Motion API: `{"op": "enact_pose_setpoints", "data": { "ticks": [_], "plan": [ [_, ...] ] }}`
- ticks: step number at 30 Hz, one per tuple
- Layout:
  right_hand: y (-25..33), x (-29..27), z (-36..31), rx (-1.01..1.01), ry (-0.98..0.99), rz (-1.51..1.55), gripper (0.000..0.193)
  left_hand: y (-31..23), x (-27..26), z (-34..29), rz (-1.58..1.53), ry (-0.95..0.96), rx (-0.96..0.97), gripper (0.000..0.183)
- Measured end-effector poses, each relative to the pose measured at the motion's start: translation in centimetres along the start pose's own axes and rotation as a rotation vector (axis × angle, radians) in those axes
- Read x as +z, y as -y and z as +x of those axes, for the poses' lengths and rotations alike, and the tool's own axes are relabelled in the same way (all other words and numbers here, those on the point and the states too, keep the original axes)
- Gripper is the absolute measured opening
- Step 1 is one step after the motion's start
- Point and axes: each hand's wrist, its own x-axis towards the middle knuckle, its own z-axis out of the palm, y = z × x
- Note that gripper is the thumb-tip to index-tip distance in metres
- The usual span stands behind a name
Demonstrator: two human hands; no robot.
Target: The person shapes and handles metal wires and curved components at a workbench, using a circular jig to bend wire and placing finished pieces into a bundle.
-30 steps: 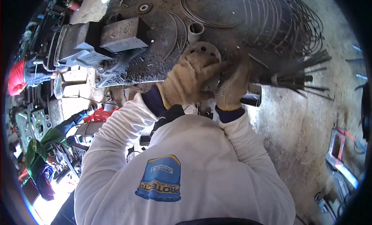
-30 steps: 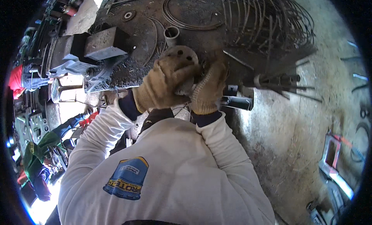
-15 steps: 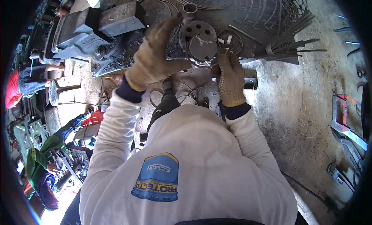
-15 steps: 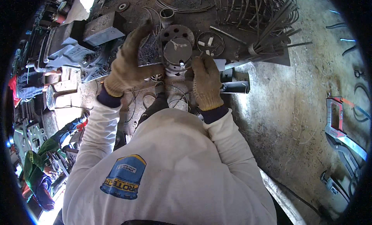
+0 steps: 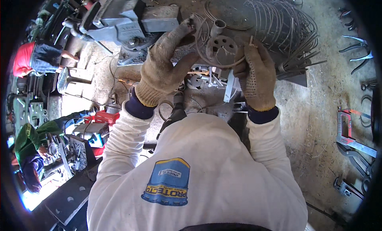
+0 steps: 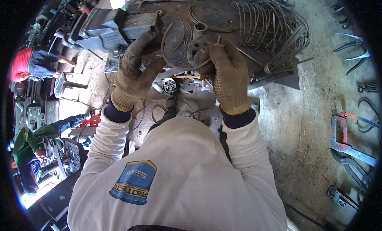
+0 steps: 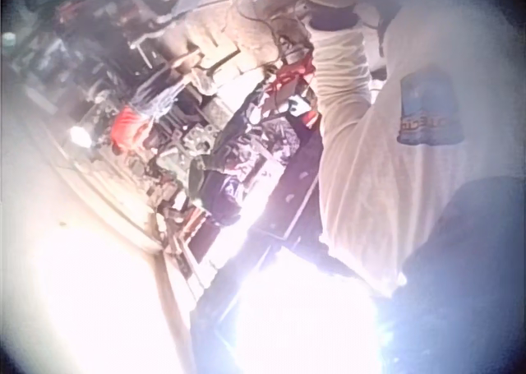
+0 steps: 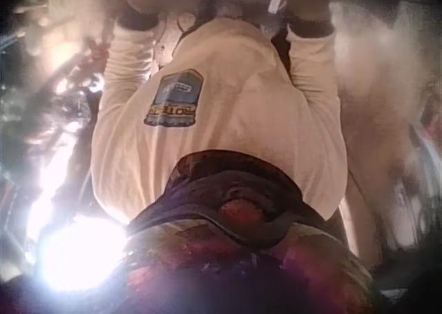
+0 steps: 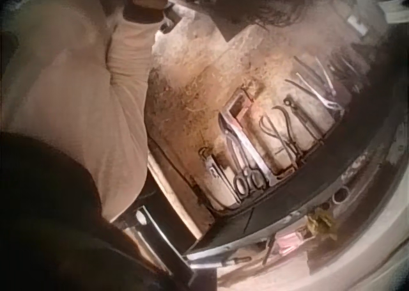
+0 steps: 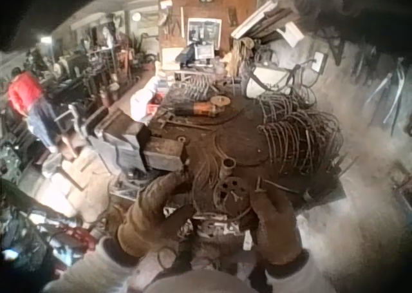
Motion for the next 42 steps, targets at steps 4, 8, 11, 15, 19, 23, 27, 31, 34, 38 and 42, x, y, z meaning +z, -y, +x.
{"op": "enact_pose_setpoints", "data": {
  "ticks": [4, 8, 11, 15, 19, 23, 27, 31, 34, 38, 42],
  "plan": [
    [2.0, 1.5, 0.3, -0.069, 0.106, -0.007, 0.025, -1.3, -1.5, 1.4, 0.230, -0.135, 0.270, 0.055],
    [3.3, 2.6, 0.8, 0.019, 0.173, 0.108, 0.032, -1.4, -3.6, 2.4, 0.300, -0.098, 0.420, 0.039],
    [3.8, 2.5, 1.6, 0.161, 0.223, 0.008, 0.037, -1.6, -3.9, 2.6, 0.414, -0.128, 0.514, 0.019],
    [3.9, 0.8, 2.6, 0.077, 0.164, -0.358, 0.040, -2.9, -2.9, 1.6, -0.313, -0.172, -0.391, 0.027],
    [4.0, 0.9, 2.1, 0.046, 0.103, -0.329, 0.036, -2.6, -2.7, 1.9, -0.592, -0.073, -0.657, 0.028],
    [3.4, 0.1, 2.6, 0.023, 0.197, -0.324, 0.032, -2.1, -2.4, 2.1, -0.546, -0.006, -0.650, 0.039],
    [4.2, 0.0, 2.7, -0.004, 0.267, -0.424, 0.030, -2.2, -2.1, 2.2, -0.647, 0.014, -0.682, 0.048],
    [3.4, -0.2, 3.0, 0.095, 0.258, -0.297, 0.028, -1.1, -1.7, 2.0, -0.931, -0.049, -0.663, 0.054],
    [2.6, -0.7, 3.1, 0.123, 0.216, -0.199, 0.026, -0.7, -1.1, 1.9, -1.094, -0.101, -0.664, 0.055],
    [2.1, -1.3, 3.5, 0.134, 0.219, -0.207, 0.025, -1.1, -1.0, 1.4, -0.945, -0.016, -0.702, 0.049],
    [1.2, -1.9, 3.8, 0.108, 0.198, -0.253, 0.027, -0.5, -0.5, 0.7, -0.874, 0.128, -0.728, 0.046]
  ]
}}
